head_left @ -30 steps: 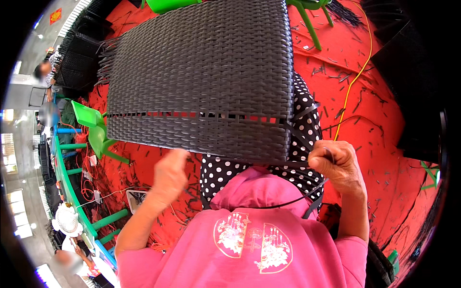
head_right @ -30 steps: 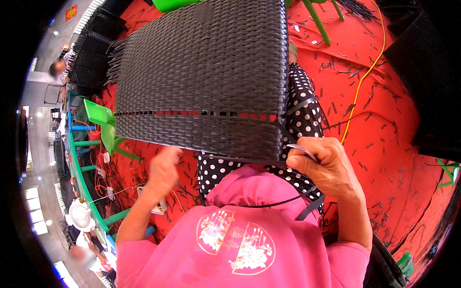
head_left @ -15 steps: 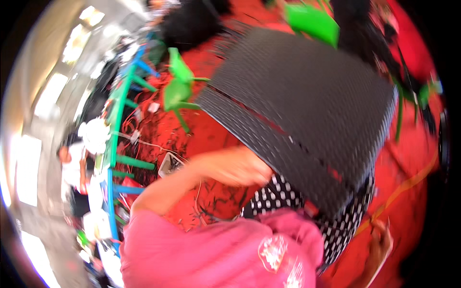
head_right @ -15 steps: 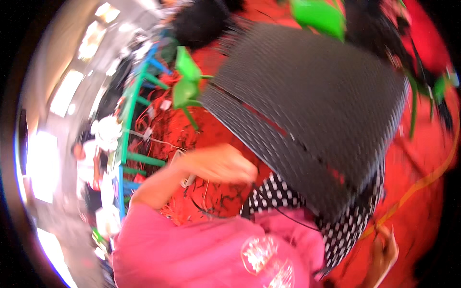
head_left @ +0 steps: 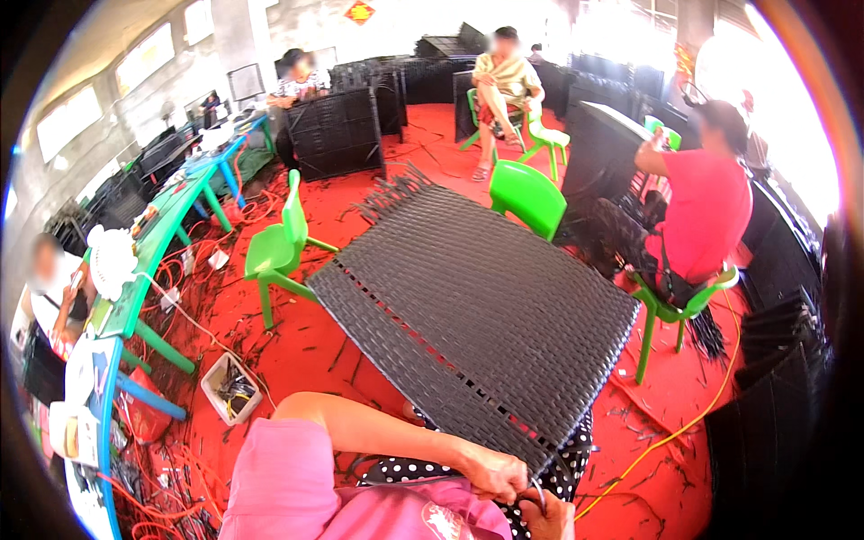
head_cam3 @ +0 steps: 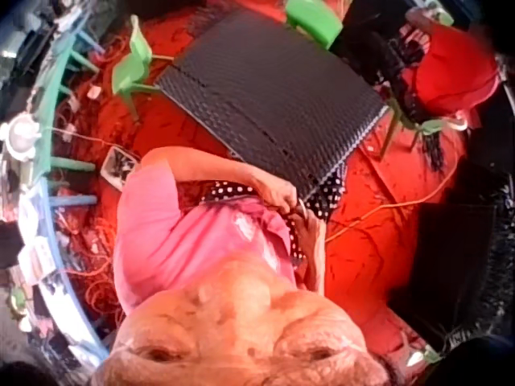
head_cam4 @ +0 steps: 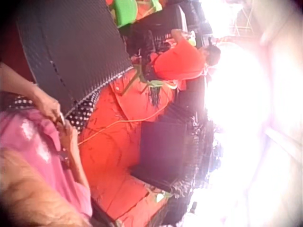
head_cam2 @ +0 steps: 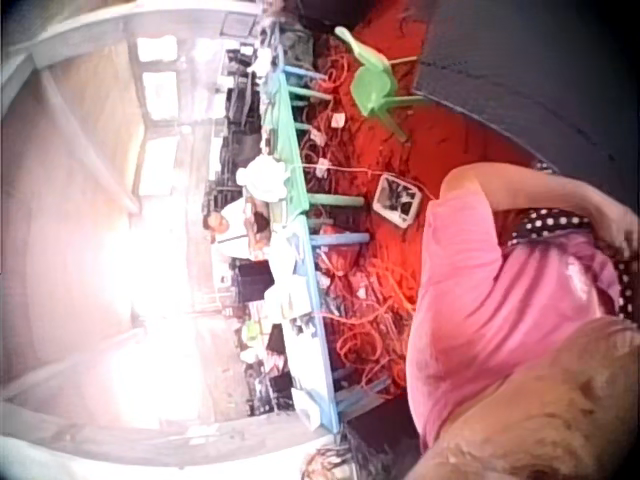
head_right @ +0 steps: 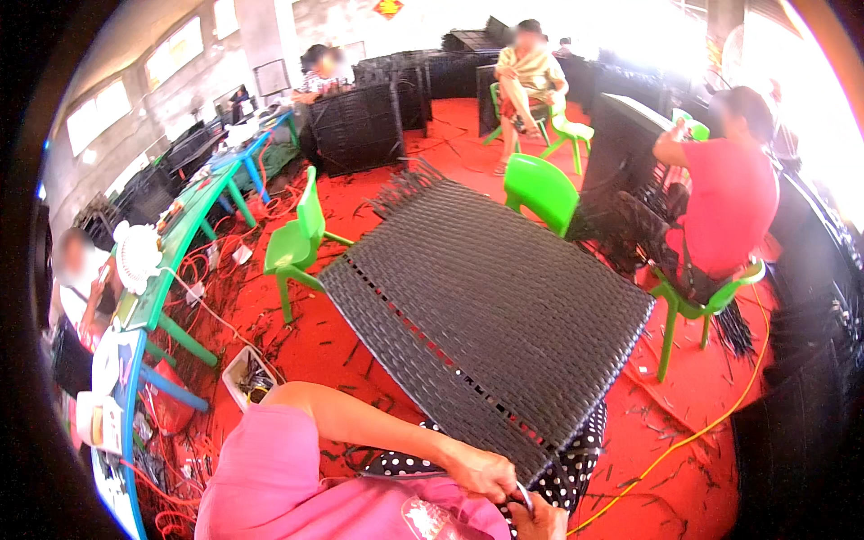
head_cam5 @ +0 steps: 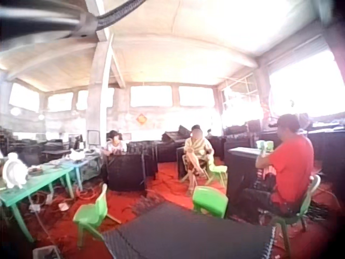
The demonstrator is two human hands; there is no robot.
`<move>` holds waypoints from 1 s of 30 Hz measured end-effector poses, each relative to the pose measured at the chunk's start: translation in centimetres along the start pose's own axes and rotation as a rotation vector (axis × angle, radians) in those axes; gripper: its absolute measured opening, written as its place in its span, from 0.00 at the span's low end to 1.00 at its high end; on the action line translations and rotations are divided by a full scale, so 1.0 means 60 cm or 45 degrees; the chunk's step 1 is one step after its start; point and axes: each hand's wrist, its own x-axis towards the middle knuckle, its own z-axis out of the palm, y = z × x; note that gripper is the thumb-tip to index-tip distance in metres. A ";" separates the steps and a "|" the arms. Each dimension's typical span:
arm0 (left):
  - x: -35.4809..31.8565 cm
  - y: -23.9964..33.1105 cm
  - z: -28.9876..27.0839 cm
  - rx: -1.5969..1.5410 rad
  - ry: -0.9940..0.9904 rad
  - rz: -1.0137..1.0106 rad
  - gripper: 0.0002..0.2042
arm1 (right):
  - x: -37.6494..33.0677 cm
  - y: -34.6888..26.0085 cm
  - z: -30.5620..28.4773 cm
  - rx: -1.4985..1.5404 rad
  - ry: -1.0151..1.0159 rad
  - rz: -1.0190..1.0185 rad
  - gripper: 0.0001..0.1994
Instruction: The person sits on the floor and weaves a black plastic strip into a dark woven mat using a metal hook tool. They pull the strip through the weave, trim excess with pliers, and continue the weaving process along the edge of the mat.
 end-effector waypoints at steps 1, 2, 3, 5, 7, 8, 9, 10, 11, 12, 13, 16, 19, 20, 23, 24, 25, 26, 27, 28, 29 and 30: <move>-0.025 0.023 -0.010 0.392 0.075 0.165 0.12 | -0.007 -0.009 -0.019 0.116 0.007 0.071 0.10; -0.041 -0.020 -0.016 0.590 0.157 0.389 0.11 | -0.017 -0.012 -0.029 0.278 0.101 0.151 0.10; -0.063 0.002 -0.029 0.572 0.169 0.033 0.10 | -0.025 0.002 -0.040 0.295 0.125 0.200 0.10; -0.110 -0.014 -0.044 0.738 0.367 -0.080 0.11 | -0.038 0.039 -0.050 0.200 0.190 0.170 0.10; -0.147 -0.007 -0.052 0.657 0.399 -0.153 0.09 | -0.050 0.085 -0.041 0.016 0.265 0.087 0.10; -0.158 -0.007 -0.053 0.619 0.413 -0.202 0.08 | -0.054 0.108 -0.032 0.032 0.267 0.117 0.09; -0.172 -0.012 -0.051 0.548 0.474 -0.211 0.09 | -0.054 0.114 -0.025 0.053 0.258 0.139 0.09; -0.184 -0.020 -0.051 0.477 0.536 -0.220 0.09 | -0.055 0.120 -0.021 0.074 0.247 0.162 0.09; -0.191 -0.024 -0.051 0.405 0.597 -0.229 0.09 | -0.055 0.124 -0.018 0.128 0.264 0.134 0.08; -0.195 -0.023 -0.051 0.448 0.584 -0.268 0.09 | -0.055 0.131 -0.013 0.076 0.278 0.128 0.08; -0.199 -0.019 -0.052 0.492 0.570 -0.307 0.09 | -0.052 0.144 -0.004 0.025 0.294 0.121 0.08; -0.219 -0.027 -0.049 0.540 0.601 -0.393 0.09 | -0.049 0.138 0.007 0.017 0.359 0.126 0.08; -0.239 -0.037 -0.054 0.696 0.536 -0.391 0.10 | -0.049 0.164 0.016 0.011 0.283 0.218 0.07; -0.244 -0.038 -0.057 0.620 0.585 -0.358 0.10 | -0.052 0.168 0.019 0.013 0.284 0.259 0.08; -0.214 -0.022 -0.083 0.548 0.666 -0.262 0.12 | -0.069 0.167 -0.002 -0.126 0.418 0.209 0.11; -0.201 -0.016 -0.084 0.650 0.624 -0.388 0.12 | -0.081 0.129 -0.016 -0.111 0.366 0.448 0.13; -0.190 -0.010 -0.085 0.611 0.668 -0.394 0.12 | -0.099 0.112 -0.012 -0.130 0.399 0.585 0.15; -0.177 -0.026 -0.097 0.628 0.697 -0.277 0.12 | -0.117 0.108 -0.017 -0.106 0.360 0.705 0.15; -0.180 -0.033 -0.100 0.648 0.745 -0.167 0.12 | -0.120 0.099 -0.016 -0.248 0.387 0.660 0.16; -0.196 -0.016 -0.082 0.612 0.801 -0.177 0.10 | -0.122 0.106 -0.003 -0.241 0.333 0.648 0.16; -0.210 -0.021 -0.082 0.538 0.938 -0.138 0.09 | -0.098 0.125 -0.016 -0.252 0.364 0.538 0.16; -0.224 0.000 -0.073 0.456 0.985 -0.286 0.08 | -0.091 0.134 -0.016 -0.275 0.392 0.428 0.16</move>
